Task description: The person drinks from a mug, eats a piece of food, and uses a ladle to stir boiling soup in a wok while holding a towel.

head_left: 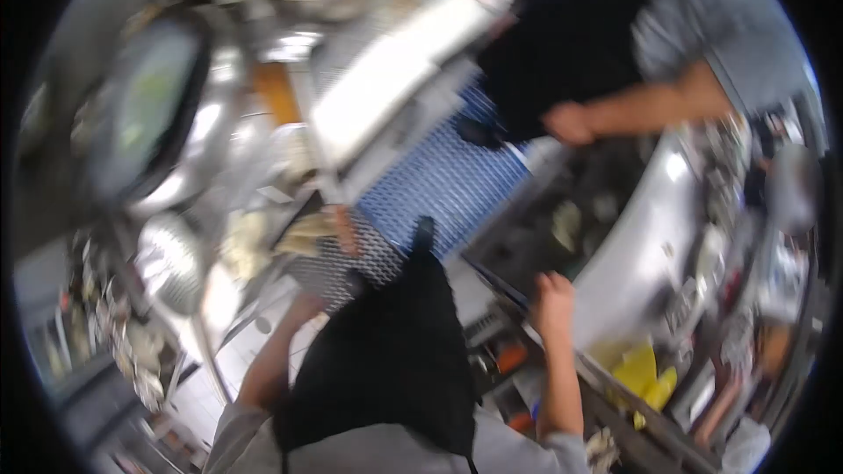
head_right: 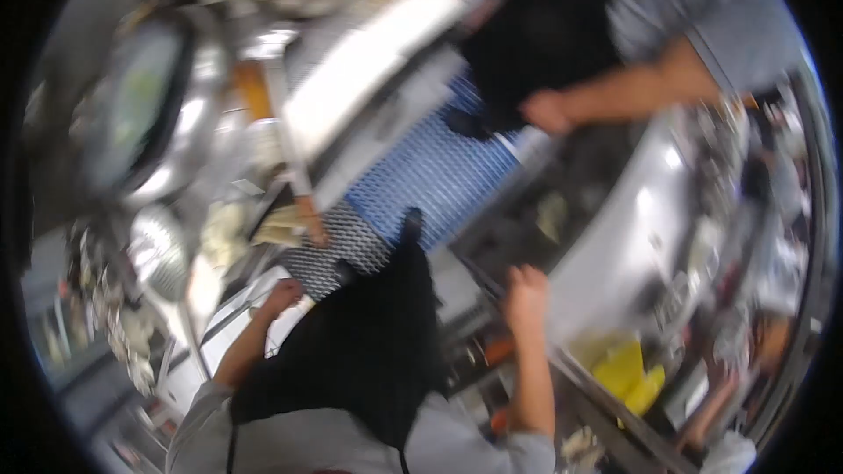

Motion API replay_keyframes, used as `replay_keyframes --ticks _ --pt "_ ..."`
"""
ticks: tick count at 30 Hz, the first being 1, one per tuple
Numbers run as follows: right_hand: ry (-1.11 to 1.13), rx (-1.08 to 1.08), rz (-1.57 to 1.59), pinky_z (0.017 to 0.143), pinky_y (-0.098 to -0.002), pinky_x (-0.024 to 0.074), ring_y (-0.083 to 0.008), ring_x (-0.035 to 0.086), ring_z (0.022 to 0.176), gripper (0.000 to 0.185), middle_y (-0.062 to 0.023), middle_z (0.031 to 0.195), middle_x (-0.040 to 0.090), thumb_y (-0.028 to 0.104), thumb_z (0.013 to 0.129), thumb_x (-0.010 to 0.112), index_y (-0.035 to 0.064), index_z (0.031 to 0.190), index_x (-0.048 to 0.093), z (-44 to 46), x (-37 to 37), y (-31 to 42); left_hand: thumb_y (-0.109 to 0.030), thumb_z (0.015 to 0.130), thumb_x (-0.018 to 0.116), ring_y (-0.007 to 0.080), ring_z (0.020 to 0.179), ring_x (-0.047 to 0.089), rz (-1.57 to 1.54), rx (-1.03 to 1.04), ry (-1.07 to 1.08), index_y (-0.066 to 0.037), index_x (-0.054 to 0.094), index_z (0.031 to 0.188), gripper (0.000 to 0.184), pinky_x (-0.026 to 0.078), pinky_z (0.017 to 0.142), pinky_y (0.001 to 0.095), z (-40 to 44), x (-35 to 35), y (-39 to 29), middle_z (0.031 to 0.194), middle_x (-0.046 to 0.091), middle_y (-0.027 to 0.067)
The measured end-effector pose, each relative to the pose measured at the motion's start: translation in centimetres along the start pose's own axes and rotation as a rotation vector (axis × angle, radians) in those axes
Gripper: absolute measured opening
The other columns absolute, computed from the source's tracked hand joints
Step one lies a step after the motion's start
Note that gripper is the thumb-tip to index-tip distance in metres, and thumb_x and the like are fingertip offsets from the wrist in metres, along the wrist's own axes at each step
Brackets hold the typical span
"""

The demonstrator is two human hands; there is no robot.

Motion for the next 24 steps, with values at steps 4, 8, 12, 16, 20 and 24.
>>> replay_keyframes --ticks 4,8,12,16,20,24 --pt "-0.207 -0.012 0.154 0.073 -0.0468 0.0478 -0.0408 0.06 0.079 0.014 -0.0183 0.082 0.063 0.002 0.081 0.06 0.0031 0.094 0.066 -0.3 -1.4 0.7 -0.031 0.079 0.062 0.0356 0.085 0.066 0.268 0.005 -0.227 -0.01 0.07 0.085 0.023 0.053 0.075 0.0457 -0.5 -1.8 4.9 0.092 0.069 0.0171" --pt "-0.055 0.105 0.18 0.067 -0.0433 0.0507 -0.0334 0.064 0.069 0.013 -0.0164 0.079 0.067 0.005 0.085 0.061 0.0013 0.094 0.069 1.1 2.3 1.1 -0.03 0.079 0.061 0.0368 0.091 0.066 0.246 -0.056 -0.326 -0.009 0.069 0.082 0.023 0.052 0.077 0.0491 -5.3 -3.6 4.6 0.093 0.069 0.0176" --pt "0.376 0.187 1.06 0.079 -0.0318 0.0525 -0.0204 0.067 0.089 0.034 -0.0121 0.098 0.071 0.023 0.09 0.068 -0.0024 0.112 0.067 5.1 11.1 16.3 -0.029 0.079 0.061 0.037 0.09 0.066 0.292 0.051 -0.502 -0.009 0.071 0.083 0.022 0.053 0.077 0.0492 -8.9 -4.5 9.6 0.092 0.069 0.0173" --pt "0.443 0.213 1.378 0.053 -0.0263 0.0458 -0.0095 0.057 0.069 0.029 -0.0004 0.081 0.059 0.02 0.088 0.07 0.0062 0.111 0.06 8.2 10.2 31.5 -0.029 0.08 0.061 0.0372 0.093 0.066 0.513 -0.013 -0.314 -0.007 0.071 0.085 0.025 0.054 0.078 0.0494 -11.6 -3.5 11.7 0.096 0.069 0.0165" --pt "0.345 0.208 1.244 0.029 -0.0244 0.032 -0.0086 0.04 0.035 0.012 0.0004 0.057 0.047 0.009 0.086 0.066 0.0042 0.085 0.055 11.2 8.9 34.2 -0.03 0.08 0.059 0.0391 0.094 0.065 0.416 -0.13 -0.37 -0.006 0.071 0.084 0.027 0.053 0.081 0.0498 -13.2 -1.8 16.5 0.094 0.069 0.017" --pt "0.414 0.028 1.371 0.032 -0.0235 0.0362 -0.0083 0.043 0.038 0.009 0.0002 0.057 0.048 0.005 0.085 0.064 0.003 0.091 0.056 9.2 5.6 32.8 -0.034 0.079 0.058 0.0352 0.09 0.067 0.451 -0.027 -0.427 -0.008 0.073 0.077 0.031 0.052 0.081 0.047 -12.8 1.2 18.3 0.091 0.07 0.0178"
Point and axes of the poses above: each hand's wrist, its own z-axis towards the middle knuckle, its own x-axis out of the palm, y = z × x, the point moved 10 cm from there along z, towards the middle knuckle
